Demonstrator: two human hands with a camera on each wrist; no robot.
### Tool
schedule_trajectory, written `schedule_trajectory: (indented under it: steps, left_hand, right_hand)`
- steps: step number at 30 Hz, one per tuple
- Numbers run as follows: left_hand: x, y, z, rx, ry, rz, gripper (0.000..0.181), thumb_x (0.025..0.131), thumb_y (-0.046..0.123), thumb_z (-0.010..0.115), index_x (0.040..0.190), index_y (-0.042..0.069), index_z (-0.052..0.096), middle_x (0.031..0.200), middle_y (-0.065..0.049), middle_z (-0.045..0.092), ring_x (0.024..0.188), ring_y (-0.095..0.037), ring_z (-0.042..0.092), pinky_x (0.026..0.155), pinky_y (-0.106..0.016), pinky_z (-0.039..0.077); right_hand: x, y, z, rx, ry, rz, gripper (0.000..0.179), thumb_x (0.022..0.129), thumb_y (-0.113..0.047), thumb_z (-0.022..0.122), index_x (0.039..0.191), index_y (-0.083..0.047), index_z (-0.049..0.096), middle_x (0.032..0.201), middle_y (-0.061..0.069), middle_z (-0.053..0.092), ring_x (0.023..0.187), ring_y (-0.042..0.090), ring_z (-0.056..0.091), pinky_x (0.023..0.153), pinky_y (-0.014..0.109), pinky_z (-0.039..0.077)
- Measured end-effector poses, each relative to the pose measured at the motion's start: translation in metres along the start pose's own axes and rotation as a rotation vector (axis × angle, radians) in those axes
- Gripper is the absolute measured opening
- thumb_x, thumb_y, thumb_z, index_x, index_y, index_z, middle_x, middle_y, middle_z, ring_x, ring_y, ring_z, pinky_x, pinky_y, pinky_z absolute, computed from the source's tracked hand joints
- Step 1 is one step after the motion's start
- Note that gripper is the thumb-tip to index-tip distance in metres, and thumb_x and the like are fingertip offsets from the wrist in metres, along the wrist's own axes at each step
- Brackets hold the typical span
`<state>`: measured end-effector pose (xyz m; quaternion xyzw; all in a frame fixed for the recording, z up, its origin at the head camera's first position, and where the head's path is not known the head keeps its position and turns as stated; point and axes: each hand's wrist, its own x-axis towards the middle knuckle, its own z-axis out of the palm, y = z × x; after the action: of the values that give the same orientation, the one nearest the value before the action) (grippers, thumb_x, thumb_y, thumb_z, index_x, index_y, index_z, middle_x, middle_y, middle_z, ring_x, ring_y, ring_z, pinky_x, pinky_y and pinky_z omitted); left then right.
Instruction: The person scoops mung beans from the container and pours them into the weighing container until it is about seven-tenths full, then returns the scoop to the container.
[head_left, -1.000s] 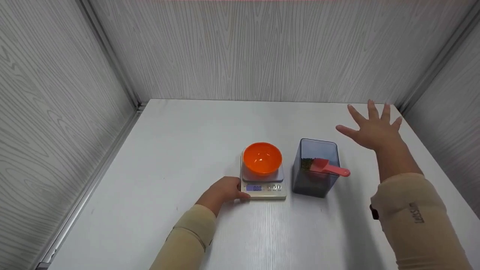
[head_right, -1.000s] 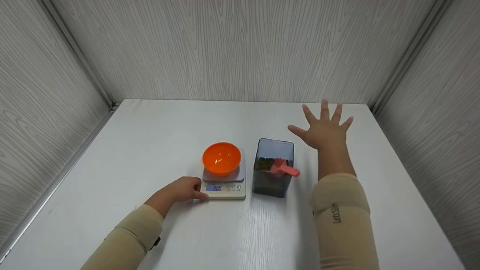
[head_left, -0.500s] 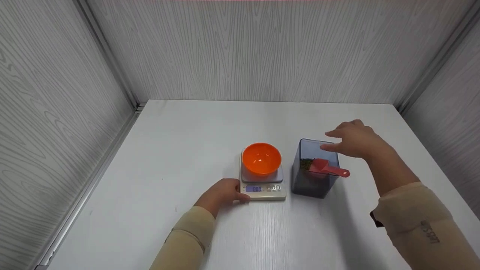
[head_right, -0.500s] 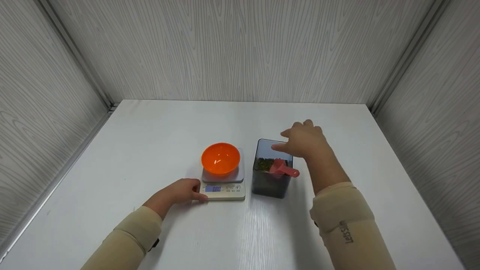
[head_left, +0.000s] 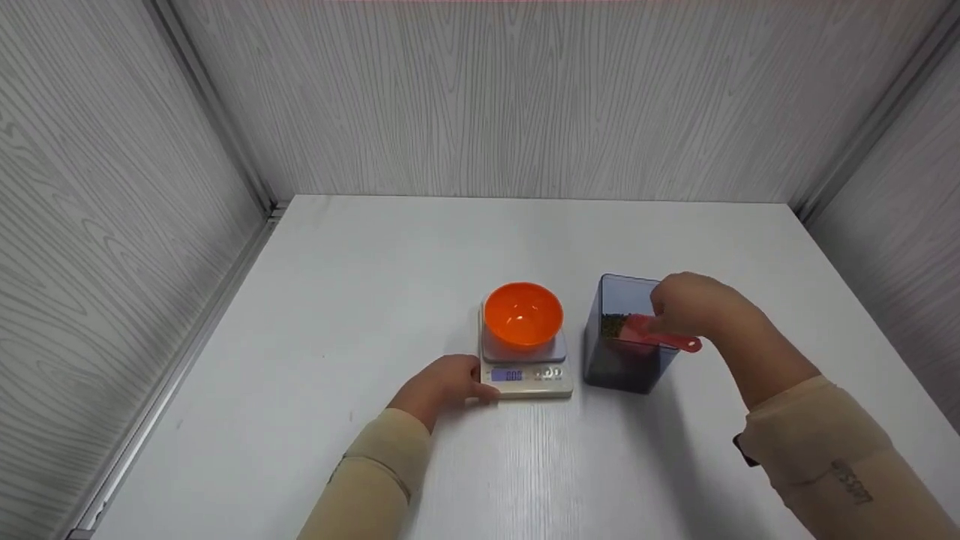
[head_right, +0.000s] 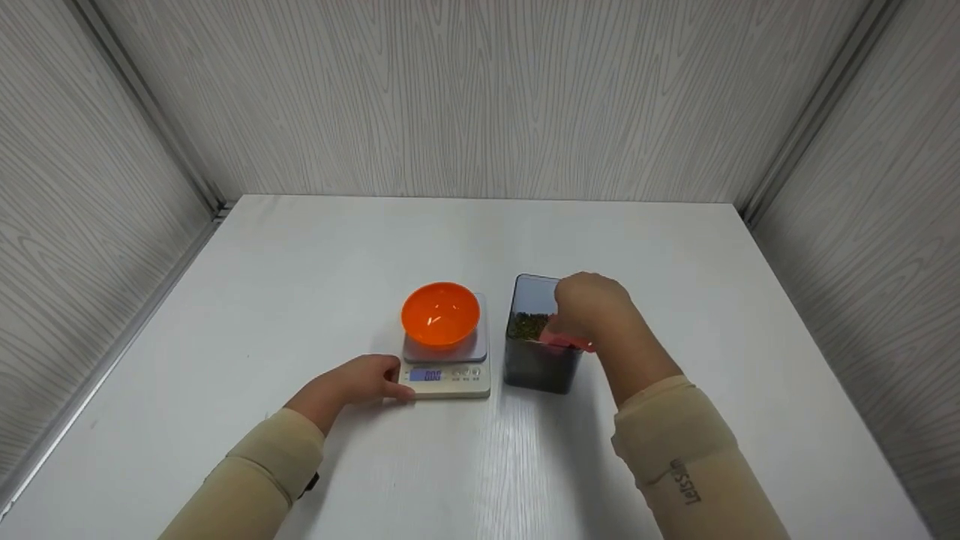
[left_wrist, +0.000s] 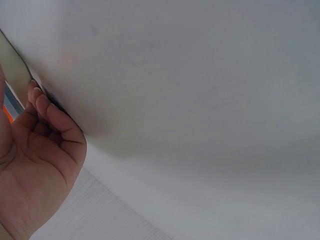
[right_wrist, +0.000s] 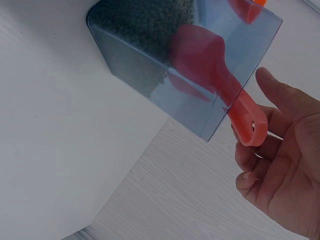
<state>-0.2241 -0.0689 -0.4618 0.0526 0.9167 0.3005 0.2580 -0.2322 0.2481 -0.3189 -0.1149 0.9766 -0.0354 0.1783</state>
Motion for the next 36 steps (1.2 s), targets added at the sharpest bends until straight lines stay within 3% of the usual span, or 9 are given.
schedule_trajectory:
  steps: [6,17,36]
  left_hand:
    - [0.003,-0.004,0.002,0.028,0.005,0.017,0.034,0.072,0.044,0.074,0.090,0.019,0.060,0.085,0.001,0.057,0.085,-0.020,0.050,0.087,-0.039,0.040]
    - [0.001,-0.003,0.003,0.012,0.001,0.014,0.035,0.071,0.045,0.074,0.091,0.020,0.060,0.088,0.002,0.058,0.087,-0.021,0.050,0.088,-0.040,0.040]
    - [-0.001,0.002,0.005,0.002,0.004,0.028,0.034,0.072,0.043,0.074,0.089,0.018,0.059,0.086,0.001,0.055,0.087,-0.020,0.049,0.085,-0.037,0.039]
  right_hand:
    - [0.002,-0.002,0.005,-0.058,-0.012,-0.004,0.009,0.076,-0.013,0.067,0.072,-0.005,0.067,0.061,0.004,0.058,0.059,0.019,0.052,0.052,0.030,0.047]
    - [0.001,-0.007,0.005,-0.124,0.005,0.003,0.008,0.074,-0.006,0.066,0.080,-0.002,0.068,0.067,0.007,0.058,0.063,0.022,0.051,0.055,0.034,0.047]
    - [-0.018,-0.015,-0.024,-0.290,0.000,-0.078,0.009,0.073,0.004,0.061,0.075,-0.003,0.066,0.063,0.006,0.054,0.058,0.020,0.047,0.051,0.031,0.043]
